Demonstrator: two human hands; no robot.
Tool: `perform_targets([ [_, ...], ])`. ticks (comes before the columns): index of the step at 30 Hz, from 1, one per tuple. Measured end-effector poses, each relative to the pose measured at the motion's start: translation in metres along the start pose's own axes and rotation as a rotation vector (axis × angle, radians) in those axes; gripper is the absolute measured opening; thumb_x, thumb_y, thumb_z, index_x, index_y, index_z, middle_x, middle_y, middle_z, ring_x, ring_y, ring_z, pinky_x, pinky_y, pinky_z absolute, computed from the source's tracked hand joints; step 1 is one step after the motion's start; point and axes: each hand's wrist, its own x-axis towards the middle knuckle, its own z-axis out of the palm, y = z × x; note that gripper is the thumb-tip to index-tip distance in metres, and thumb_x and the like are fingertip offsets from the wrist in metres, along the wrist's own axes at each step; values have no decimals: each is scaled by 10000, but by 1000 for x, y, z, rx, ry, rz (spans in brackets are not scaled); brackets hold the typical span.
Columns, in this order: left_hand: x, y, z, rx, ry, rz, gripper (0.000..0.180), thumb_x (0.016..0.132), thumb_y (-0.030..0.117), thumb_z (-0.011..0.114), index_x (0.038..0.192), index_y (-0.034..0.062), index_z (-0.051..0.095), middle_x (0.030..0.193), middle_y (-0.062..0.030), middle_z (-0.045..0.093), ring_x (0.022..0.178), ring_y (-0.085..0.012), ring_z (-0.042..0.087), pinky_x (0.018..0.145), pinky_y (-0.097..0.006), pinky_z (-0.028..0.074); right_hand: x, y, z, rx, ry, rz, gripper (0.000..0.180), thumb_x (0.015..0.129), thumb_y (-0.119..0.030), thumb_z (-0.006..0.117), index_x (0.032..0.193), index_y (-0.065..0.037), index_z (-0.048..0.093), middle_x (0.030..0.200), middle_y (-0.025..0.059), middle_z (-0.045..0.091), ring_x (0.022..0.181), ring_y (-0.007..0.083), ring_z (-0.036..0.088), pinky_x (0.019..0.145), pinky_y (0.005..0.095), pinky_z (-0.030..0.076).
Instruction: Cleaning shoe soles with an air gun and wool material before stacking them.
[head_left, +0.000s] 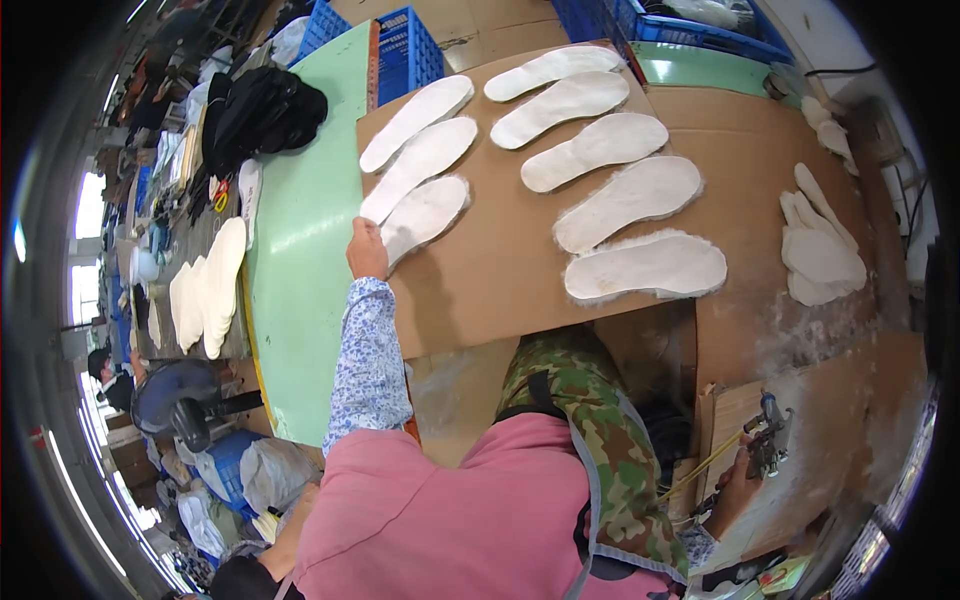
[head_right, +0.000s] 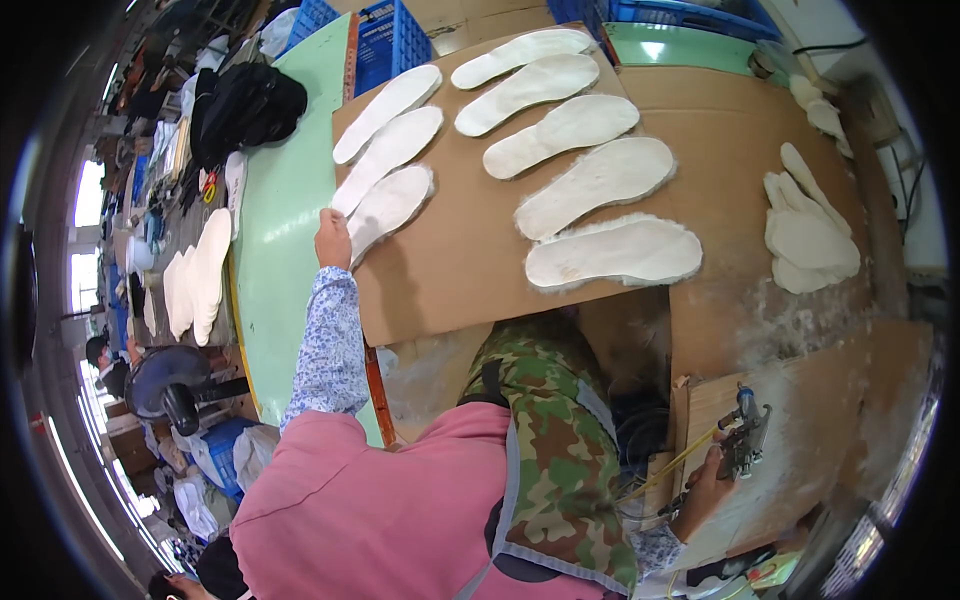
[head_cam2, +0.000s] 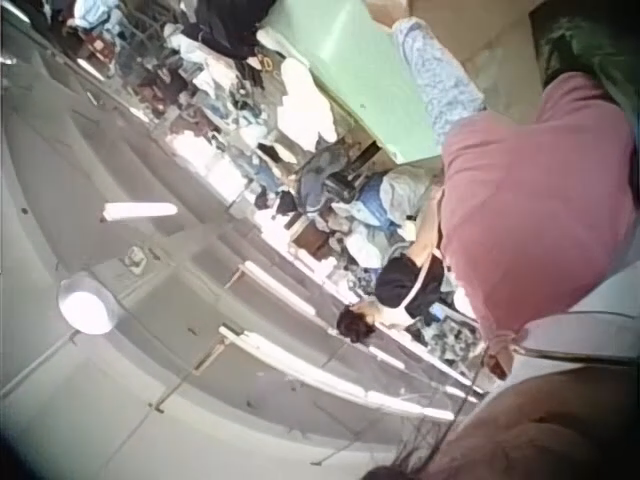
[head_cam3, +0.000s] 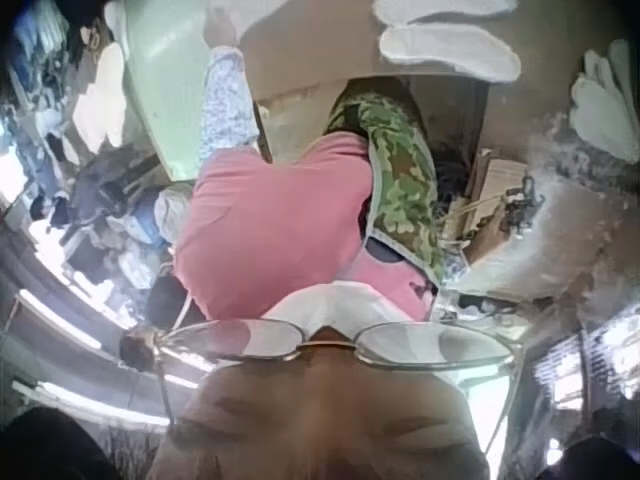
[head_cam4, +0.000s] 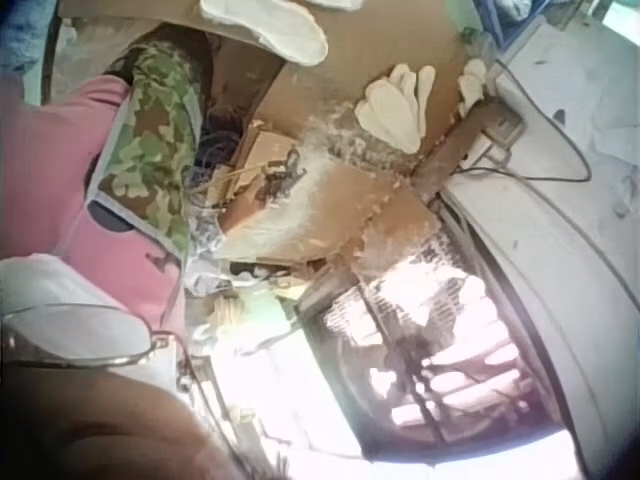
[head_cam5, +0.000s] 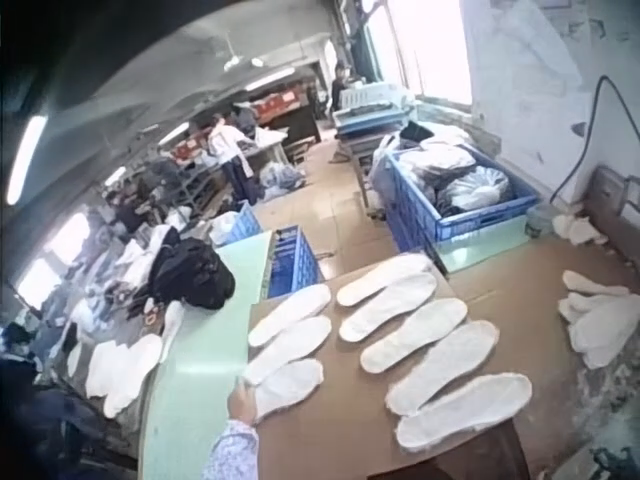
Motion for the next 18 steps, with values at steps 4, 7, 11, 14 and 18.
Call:
perform_targets([
  [4,5,40,35,201,-49,428,374,800,67,555,1173,75,536,1051,-139,598,1055,-319,524,895,-444,383,-11,0,0,33,57,1,303,924,-162,578,1176,5,603,743,-24,569,447,4,307,384,190,250],
  [7,15,62,60,244,-128,832,555,776,31,568,1318,97,467,1152,-106,579,1139,-287,494,964,-455,335,-18,3,3,52,109,52,249,921,-115,551,1117,22,619,813,-1,619,443,6,317,386,192,247],
  [11,50,87,84,370,-231,1027,634,743,-22,534,1353,101,415,1134,-79,590,1095,-268,511,949,-427,345,-28,12,-4,-14,125,87,269,920,-126,557,1136,27,606,830,3,630,441,7,320,387,203,240],
  [14,72,108,91,640,-349,1051,570,696,-60,518,1244,91,468,1048,-65,615,987,-265,538,802,-427,370,-37,11,3,-17,191,67,267,920,-152,573,1124,12,625,747,-17,565,443,11,317,389,208,231],
  [18,77,123,97,859,-531,1075,506,683,-64,515,1167,69,450,939,-109,622,973,-284,560,795,-433,368,-44,19,-2,24,222,128,286,909,-144,581,1137,29,597,876,22,648,434,9,329,385,201,246],
])
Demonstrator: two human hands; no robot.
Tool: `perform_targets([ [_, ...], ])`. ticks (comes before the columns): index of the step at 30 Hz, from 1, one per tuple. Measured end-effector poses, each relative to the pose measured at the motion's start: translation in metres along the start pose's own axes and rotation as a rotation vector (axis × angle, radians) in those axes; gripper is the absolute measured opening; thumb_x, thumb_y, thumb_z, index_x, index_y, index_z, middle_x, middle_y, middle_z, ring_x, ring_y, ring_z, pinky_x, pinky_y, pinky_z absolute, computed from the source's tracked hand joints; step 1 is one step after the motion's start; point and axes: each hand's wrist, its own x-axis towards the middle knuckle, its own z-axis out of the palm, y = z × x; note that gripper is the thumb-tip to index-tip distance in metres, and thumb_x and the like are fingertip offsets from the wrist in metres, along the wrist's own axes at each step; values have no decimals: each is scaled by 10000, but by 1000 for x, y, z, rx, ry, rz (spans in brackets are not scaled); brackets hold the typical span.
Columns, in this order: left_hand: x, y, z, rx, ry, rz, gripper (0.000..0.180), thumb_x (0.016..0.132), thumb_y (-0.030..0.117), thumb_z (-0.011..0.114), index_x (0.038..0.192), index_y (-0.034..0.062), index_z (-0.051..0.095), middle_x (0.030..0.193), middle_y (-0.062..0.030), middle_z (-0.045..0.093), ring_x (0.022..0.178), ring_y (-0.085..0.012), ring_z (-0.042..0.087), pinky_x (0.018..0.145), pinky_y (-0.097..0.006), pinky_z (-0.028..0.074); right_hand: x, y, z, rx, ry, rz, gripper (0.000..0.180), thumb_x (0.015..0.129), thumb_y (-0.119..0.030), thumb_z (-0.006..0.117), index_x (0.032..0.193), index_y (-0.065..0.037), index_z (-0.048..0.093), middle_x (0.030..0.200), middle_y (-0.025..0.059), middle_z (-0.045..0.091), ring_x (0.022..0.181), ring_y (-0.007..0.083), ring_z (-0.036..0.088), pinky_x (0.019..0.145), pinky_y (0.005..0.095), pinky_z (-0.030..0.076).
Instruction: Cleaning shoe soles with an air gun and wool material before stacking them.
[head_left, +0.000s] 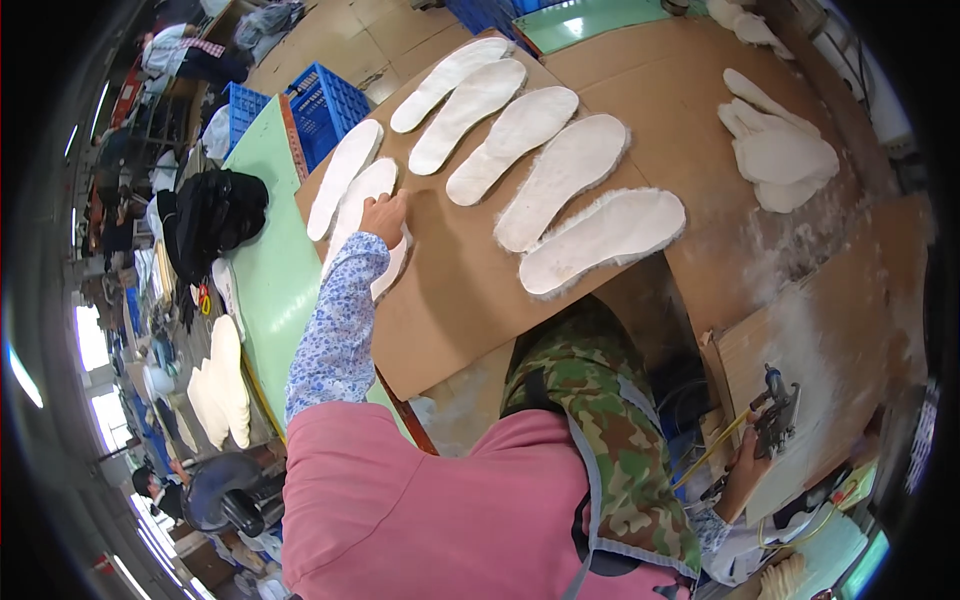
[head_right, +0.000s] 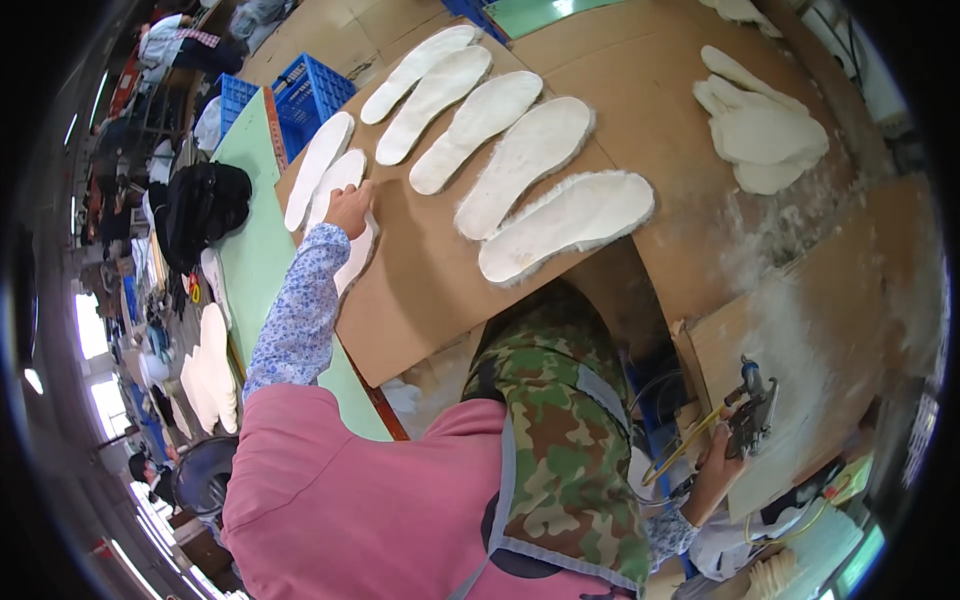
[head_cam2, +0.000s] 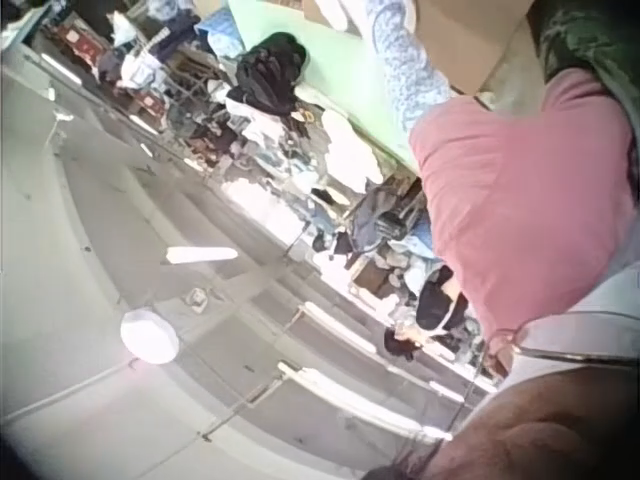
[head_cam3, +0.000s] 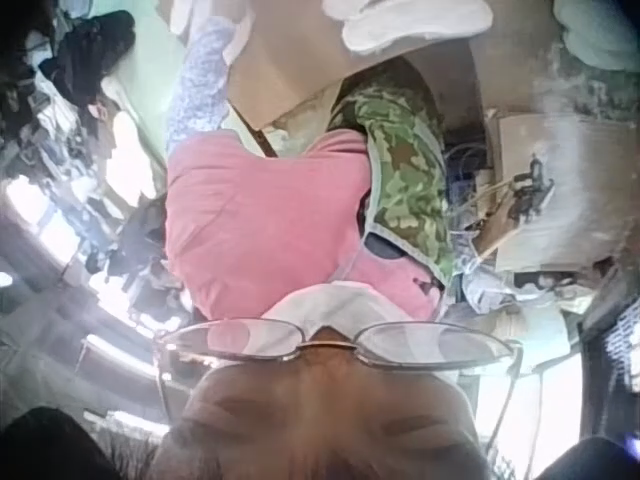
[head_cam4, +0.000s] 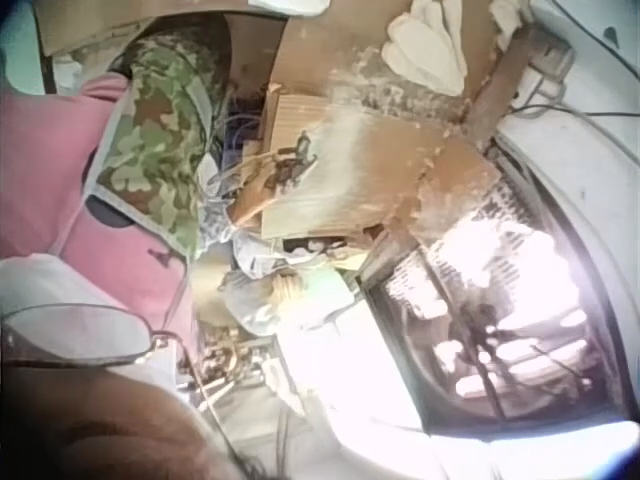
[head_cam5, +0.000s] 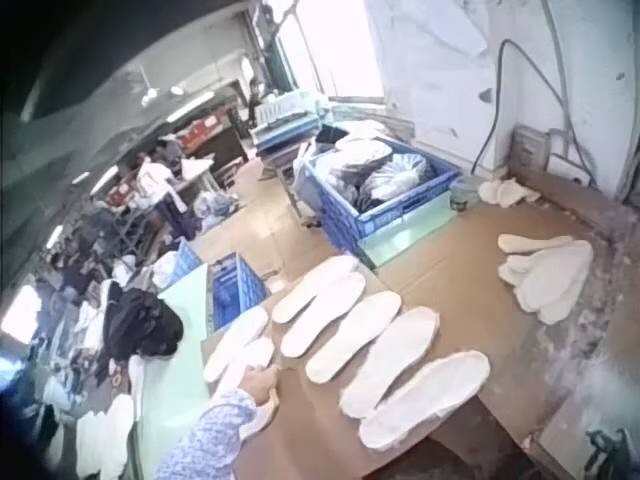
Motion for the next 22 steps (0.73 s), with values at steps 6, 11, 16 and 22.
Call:
perform_targets([
  [6,24,6,-18,-240,29,-49,461,774,4,531,1214,103,432,930,-143,627,966,-298,584,819,-471,366,-9,-3,4,73,41,13,283,911,-129,569,1147,28,578,895,30,649,431,9,331,381,197,257],
  [11,50,-11,-23,-265,72,-185,480,833,63,505,1300,96,402,960,-197,647,911,-314,620,839,-455,403,-2,8,4,113,16,-7,273,913,-116,561,1148,22,573,891,29,644,428,9,333,374,198,241],
  [16,57,-13,-52,-1035,275,-292,476,820,38,459,1293,4,426,999,-169,655,916,-217,625,845,-313,472,5,20,-8,128,33,14,266,908,-97,564,1151,11,573,877,22,635,429,8,328,373,195,235],
  [22,157,-57,-92,-1010,736,474,375,824,125,605,1180,9,583,1138,-187,605,1042,-257,611,886,-348,488,-5,59,-81,-43,103,210,343,930,-133,555,1252,-18,525,956,82,660,542,44,466,475,198,379],
])
